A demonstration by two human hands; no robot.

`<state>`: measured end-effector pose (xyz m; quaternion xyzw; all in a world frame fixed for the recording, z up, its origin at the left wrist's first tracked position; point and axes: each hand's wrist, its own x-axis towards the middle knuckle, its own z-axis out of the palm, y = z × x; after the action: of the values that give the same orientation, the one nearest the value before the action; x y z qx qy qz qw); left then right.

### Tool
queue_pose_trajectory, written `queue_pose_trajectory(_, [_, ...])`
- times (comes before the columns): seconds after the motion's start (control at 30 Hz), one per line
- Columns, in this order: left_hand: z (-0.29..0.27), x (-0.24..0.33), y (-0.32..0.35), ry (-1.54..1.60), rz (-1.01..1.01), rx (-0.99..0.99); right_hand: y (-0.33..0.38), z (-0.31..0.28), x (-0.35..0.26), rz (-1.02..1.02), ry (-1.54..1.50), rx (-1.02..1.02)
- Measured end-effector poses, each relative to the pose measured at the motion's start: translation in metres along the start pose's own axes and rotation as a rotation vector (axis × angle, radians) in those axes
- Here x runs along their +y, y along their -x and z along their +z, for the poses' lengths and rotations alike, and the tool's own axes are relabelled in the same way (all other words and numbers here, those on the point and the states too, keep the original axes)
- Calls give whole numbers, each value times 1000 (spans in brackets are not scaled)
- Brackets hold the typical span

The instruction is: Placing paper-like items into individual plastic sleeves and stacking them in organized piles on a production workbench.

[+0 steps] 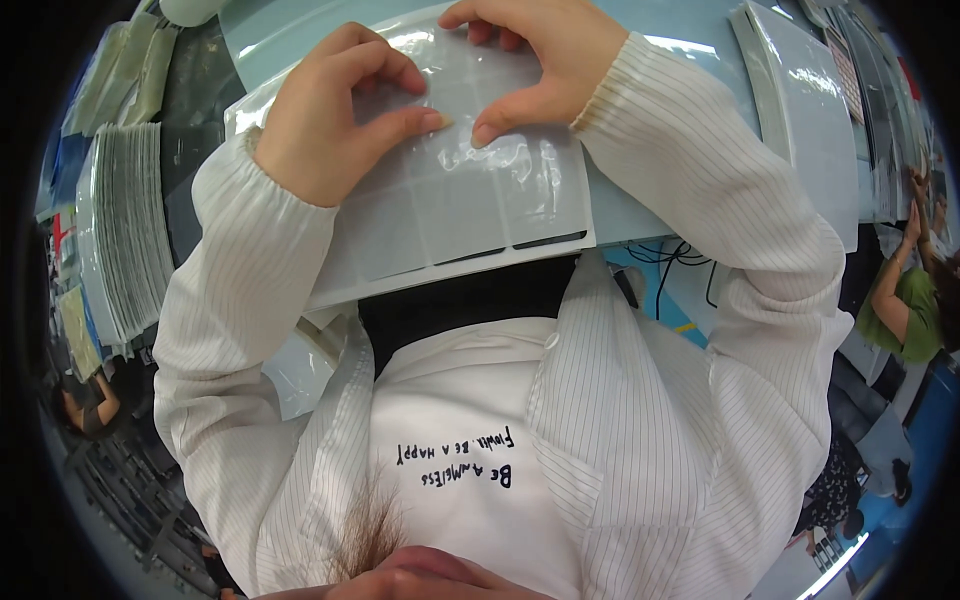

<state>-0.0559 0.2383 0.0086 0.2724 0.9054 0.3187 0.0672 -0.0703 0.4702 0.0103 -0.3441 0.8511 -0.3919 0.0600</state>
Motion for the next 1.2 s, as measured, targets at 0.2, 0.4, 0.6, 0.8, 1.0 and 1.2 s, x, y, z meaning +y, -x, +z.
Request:
queue_pose_trajectory(0.2, [2,15,4,-165,19,157,1,-3,2,16,-5,-23])
queue_pose_trajectory(0.4, [4,10,5,-94,14,113,1,-1,7,-13,24,-36])
queue_pose_trajectory(0.6, [5,-2,-7,-61,-10,82,0,0,12,-46,22,-30])
queue_pose_trajectory(0.8, [5,-4,-15,-49,-58,44,-1,0,15,-82,23,-40])
queue_pose_trajectory(1.0, [8,-6,-6,-51,158,121,-1,-3,13,-106,80,-21])
queue_pose_trajectory(1.2, [1,-2,-5,-18,251,12,-2,-6,8,-180,300,37])
